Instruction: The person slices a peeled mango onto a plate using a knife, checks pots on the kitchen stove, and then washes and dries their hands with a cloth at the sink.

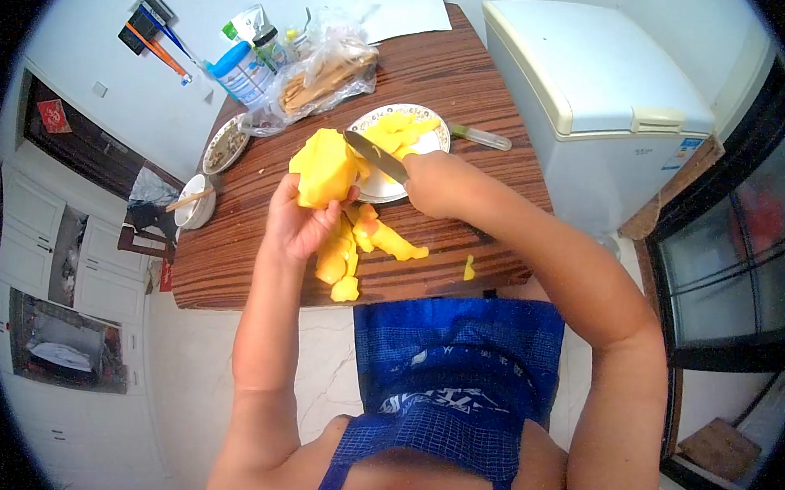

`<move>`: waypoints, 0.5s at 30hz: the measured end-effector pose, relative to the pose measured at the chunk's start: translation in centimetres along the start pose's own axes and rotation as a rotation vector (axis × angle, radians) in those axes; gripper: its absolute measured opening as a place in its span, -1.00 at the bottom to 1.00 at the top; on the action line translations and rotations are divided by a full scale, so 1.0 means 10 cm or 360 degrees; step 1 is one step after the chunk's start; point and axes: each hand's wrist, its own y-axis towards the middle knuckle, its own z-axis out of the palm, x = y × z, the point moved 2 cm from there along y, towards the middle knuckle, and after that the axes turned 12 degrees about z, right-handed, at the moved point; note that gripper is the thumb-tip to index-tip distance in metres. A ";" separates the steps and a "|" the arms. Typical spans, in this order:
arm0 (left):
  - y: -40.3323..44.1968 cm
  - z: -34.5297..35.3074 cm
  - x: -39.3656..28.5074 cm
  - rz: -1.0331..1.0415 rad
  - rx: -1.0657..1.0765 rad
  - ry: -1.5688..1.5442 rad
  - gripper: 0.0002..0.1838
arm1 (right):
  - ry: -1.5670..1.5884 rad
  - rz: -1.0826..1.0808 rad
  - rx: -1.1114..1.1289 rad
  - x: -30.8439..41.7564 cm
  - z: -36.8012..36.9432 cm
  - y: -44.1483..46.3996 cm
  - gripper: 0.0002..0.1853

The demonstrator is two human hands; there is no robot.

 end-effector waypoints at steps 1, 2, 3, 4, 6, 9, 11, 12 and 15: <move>-0.03 0.05 -0.01 0.0017 0.0080 -0.0024 -0.50 | -0.0001 -0.0001 -0.0002 0.00 -0.01 0.00 -0.70; -0.05 0.10 -0.01 0.0025 0.0078 -0.0024 -0.50 | 0.0058 -0.0003 -0.0063 -0.01 -0.02 0.01 -0.70; -0.09 0.15 -0.01 0.0062 0.0090 -0.0010 -0.51 | 0.0116 -0.0010 -0.0122 -0.01 -0.02 0.01 -0.70; -0.12 0.18 -0.02 0.0096 0.0099 0.0005 -0.52 | 0.0115 -0.0018 -0.0116 -0.01 -0.03 -0.02 -0.70; -0.11 0.15 -0.01 0.0153 0.0059 -0.0002 -0.53 | 0.0268 -0.0084 -0.0256 -0.03 -0.07 -0.11 -0.74; -0.07 0.12 0.01 0.0242 -0.0034 -0.0002 -0.52 | 0.0326 -0.0172 -0.0393 -0.07 -0.04 -0.21 -0.78; -0.04 0.13 0.02 0.0287 -0.0096 0.0009 -0.50 | 0.0284 -0.0187 -0.0489 -0.05 -0.02 -0.33 -0.80; -0.02 0.15 0.03 0.0311 -0.0092 -0.0054 -0.50 | 0.0242 -0.0194 -0.0586 -0.03 -0.01 -0.40 -0.82; 0.01 0.17 0.06 0.0350 -0.0115 -0.0125 -0.49 | 0.0137 -0.0297 -0.0783 0.03 0.01 -0.57 -0.83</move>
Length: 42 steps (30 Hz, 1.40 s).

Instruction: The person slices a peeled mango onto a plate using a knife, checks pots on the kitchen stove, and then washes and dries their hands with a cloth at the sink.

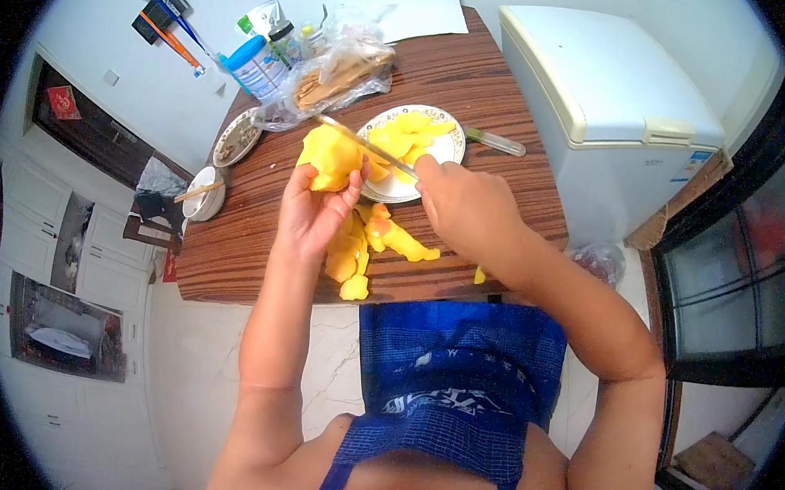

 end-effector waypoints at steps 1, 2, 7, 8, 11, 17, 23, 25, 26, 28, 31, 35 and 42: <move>0.00 0.00 0.01 0.0013 -0.0028 -0.0005 -0.49 | -0.0001 -0.0001 -0.0001 0.00 0.01 -0.02 -0.83; 0.01 0.01 0.03 0.0013 -0.0024 -0.0006 -0.49 | -0.0079 -0.0074 -0.0065 0.00 0.02 -0.04 -0.86; 0.01 0.02 0.08 0.0107 -0.0079 0.0064 -0.52 | -0.0254 -0.0279 -0.0254 -0.01 0.06 -0.07 -0.91; 0.02 0.02 0.09 0.0109 -0.0078 0.0064 -0.52 | -0.0271 -0.0291 -0.0257 -0.01 0.06 -0.07 -0.90; 0.02 0.02 0.10 0.0181 -0.0113 0.0073 -0.54 | -0.0308 -0.0304 -0.0249 -0.01 0.07 -0.09 -0.88; 0.04 0.00 0.12 0.0217 -0.0151 0.0110 -0.58 | -0.0344 -0.0289 -0.0202 -0.02 0.12 -0.09 -0.85; -0.01 0.07 0.15 0.0360 -0.0147 0.0203 -0.63 | -0.0366 -0.0226 -0.0191 0.00 0.14 -0.07 -0.85; 0.00 0.03 0.15 0.0361 -0.0104 0.0204 -0.63 | -0.0365 -0.0221 -0.0189 0.01 0.15 -0.06 -0.85; 0.00 0.02 0.15 0.0362 -0.0105 0.0205 -0.63 | -0.0371 -0.0212 -0.0172 0.00 0.15 -0.06 -0.84; 0.00 0.00 0.15 0.0346 -0.0077 0.0201 -0.64 | -0.0378 -0.0203 -0.0152 0.00 0.15 -0.05 -0.84; 0.01 -0.08 0.13 0.0320 -0.0066 0.0316 -0.65 | -0.0377 -0.0198 -0.0139 -0.02 0.17 -0.03 -0.85; 0.01 -0.04 0.16 0.0416 -0.0080 0.0500 -0.63 | -0.0413 -0.0133 -0.0069 -0.02 0.18 0.02 -0.85; -0.08 0.12 0.23 0.0523 -0.0032 0.0924 -0.65 | -0.0332 -0.0074 0.0132 0.00 0.16 0.16 -0.82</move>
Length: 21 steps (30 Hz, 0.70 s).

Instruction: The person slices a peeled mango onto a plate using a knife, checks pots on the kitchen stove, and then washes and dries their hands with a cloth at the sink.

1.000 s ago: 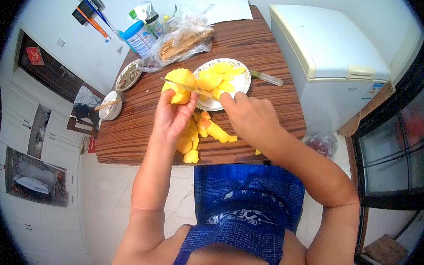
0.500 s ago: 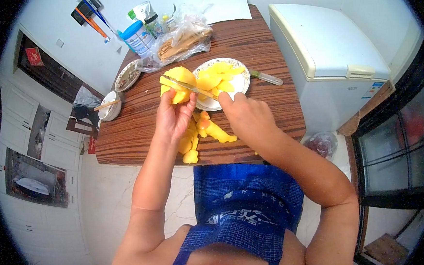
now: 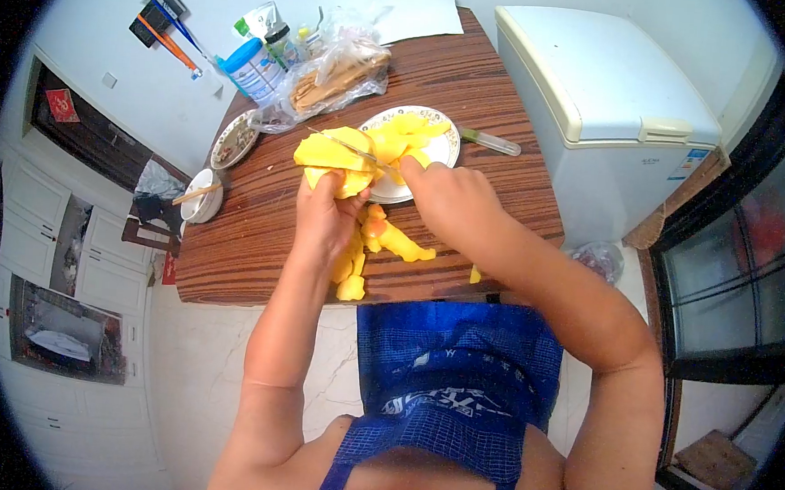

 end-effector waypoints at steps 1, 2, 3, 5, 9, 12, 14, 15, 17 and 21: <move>0.00 -0.01 -0.01 -0.0019 0.0036 0.0016 -0.65 | -0.0001 0.0003 0.0000 -0.02 0.01 0.01 -0.82; 0.02 -0.01 0.00 -0.0020 0.0038 0.0014 -0.65 | 0.0030 -0.0014 -0.0043 -0.04 0.03 0.02 -0.86; 0.03 -0.02 0.00 -0.0018 0.0072 0.0018 -0.65 | 0.0063 -0.0033 -0.0084 -0.05 0.05 0.03 -0.88; 0.02 -0.02 0.01 -0.0018 0.0102 0.0023 -0.65 | 0.0073 -0.0034 -0.0049 -0.07 0.08 0.07 -0.87; -0.02 0.06 0.06 -0.0016 0.0078 0.0119 -0.66 | 0.0145 -0.0030 0.0067 -0.05 0.06 0.18 -0.84; -0.01 0.03 0.12 -0.0024 0.0137 0.0116 -0.67 | 0.0150 -0.0060 0.0062 -0.04 0.09 0.27 -0.82; 0.01 0.02 0.16 -0.0032 0.0182 0.0122 -0.67 | 0.0134 -0.0055 0.0069 -0.04 0.11 0.30 -0.82; 0.02 0.02 0.16 0.0029 0.0170 0.0107 -0.67 | 0.0117 -0.0052 0.0074 -0.03 0.12 0.32 -0.81; 0.04 0.03 0.16 0.0088 0.0155 0.0093 -0.67 | 0.0122 -0.0033 0.0100 0.00 0.12 0.33 -0.82; 0.08 0.04 0.06 0.0123 0.0011 0.0084 -0.68 | 0.0096 0.0081 0.0223 0.00 0.06 0.27 -0.84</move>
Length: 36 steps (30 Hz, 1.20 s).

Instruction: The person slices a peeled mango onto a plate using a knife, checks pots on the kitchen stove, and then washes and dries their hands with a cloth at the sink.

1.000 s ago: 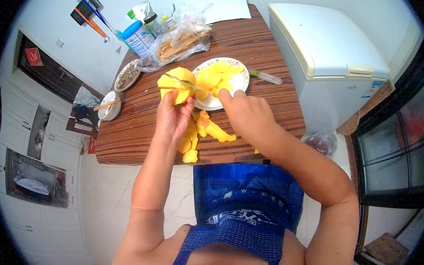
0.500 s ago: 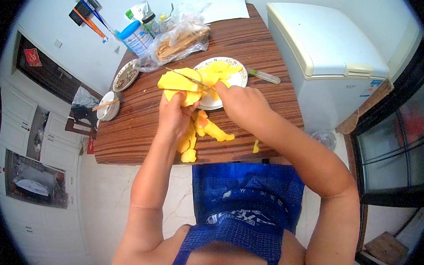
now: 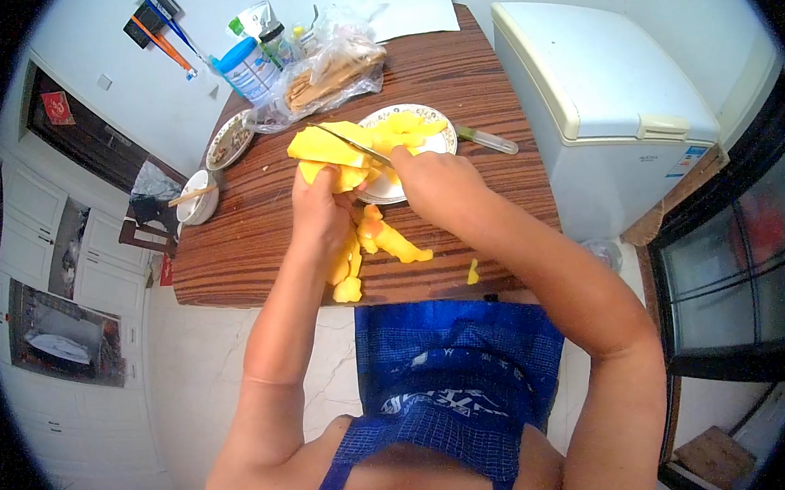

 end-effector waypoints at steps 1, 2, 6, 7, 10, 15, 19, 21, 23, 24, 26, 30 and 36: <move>0.01 -0.01 -0.02 -0.0001 -0.0006 -0.0015 -0.68 | 0.0000 0.0001 0.0005 0.00 -0.01 0.00 -0.84; 0.02 -0.03 0.00 -0.0007 -0.0011 -0.0013 -0.68 | -0.0007 0.0016 0.0028 0.01 -0.01 -0.01 -0.83; 0.06 -0.04 0.07 0.0017 0.0051 -0.0024 -0.68 | -0.0007 0.0040 0.0046 0.00 0.04 0.05 -0.82; 0.06 -0.04 0.08 0.0013 0.0012 -0.0013 -0.68 | -0.0007 0.0044 0.0046 -0.02 0.08 0.08 -0.82; 0.06 -0.08 0.11 -0.0002 0.0021 0.0010 -0.69 | 0.0038 -0.0038 -0.0059 -0.04 0.14 0.12 -0.85; 0.06 -0.08 0.11 0.0006 0.0019 -0.0022 -0.70 | 0.0023 -0.0049 -0.0076 -0.03 0.14 0.15 -0.84; 0.09 -0.09 0.09 -0.0044 0.0011 -0.0069 -0.69 | 0.0054 -0.0043 -0.0074 -0.03 0.12 0.15 -0.82; 0.09 -0.12 0.09 -0.0077 0.0021 -0.0108 -0.69 | 0.0087 -0.0032 -0.0025 -0.04 0.11 0.16 -0.80; 0.09 -0.13 0.08 -0.0113 0.0031 -0.0146 -0.68 | 0.0084 -0.0012 -0.0017 -0.06 0.12 0.16 -0.80; 0.09 -0.14 0.08 -0.0121 0.0027 -0.0187 -0.69 | 0.0080 0.0009 -0.0007 -0.07 0.12 0.16 -0.79; 0.09 -0.14 0.06 -0.0129 0.0024 -0.0227 -0.71 | 0.0070 0.0024 0.0023 -0.08 0.10 0.13 -0.79; 0.12 -0.15 0.01 -0.0162 -0.0051 -0.0193 -0.69 | -0.0056 0.0007 0.0050 -0.10 0.05 0.01 -0.81; 0.08 -0.05 0.02 -0.0142 -0.0036 -0.0119 -0.69 | -0.0031 0.0055 -0.0014 -0.05 0.14 0.07 -0.84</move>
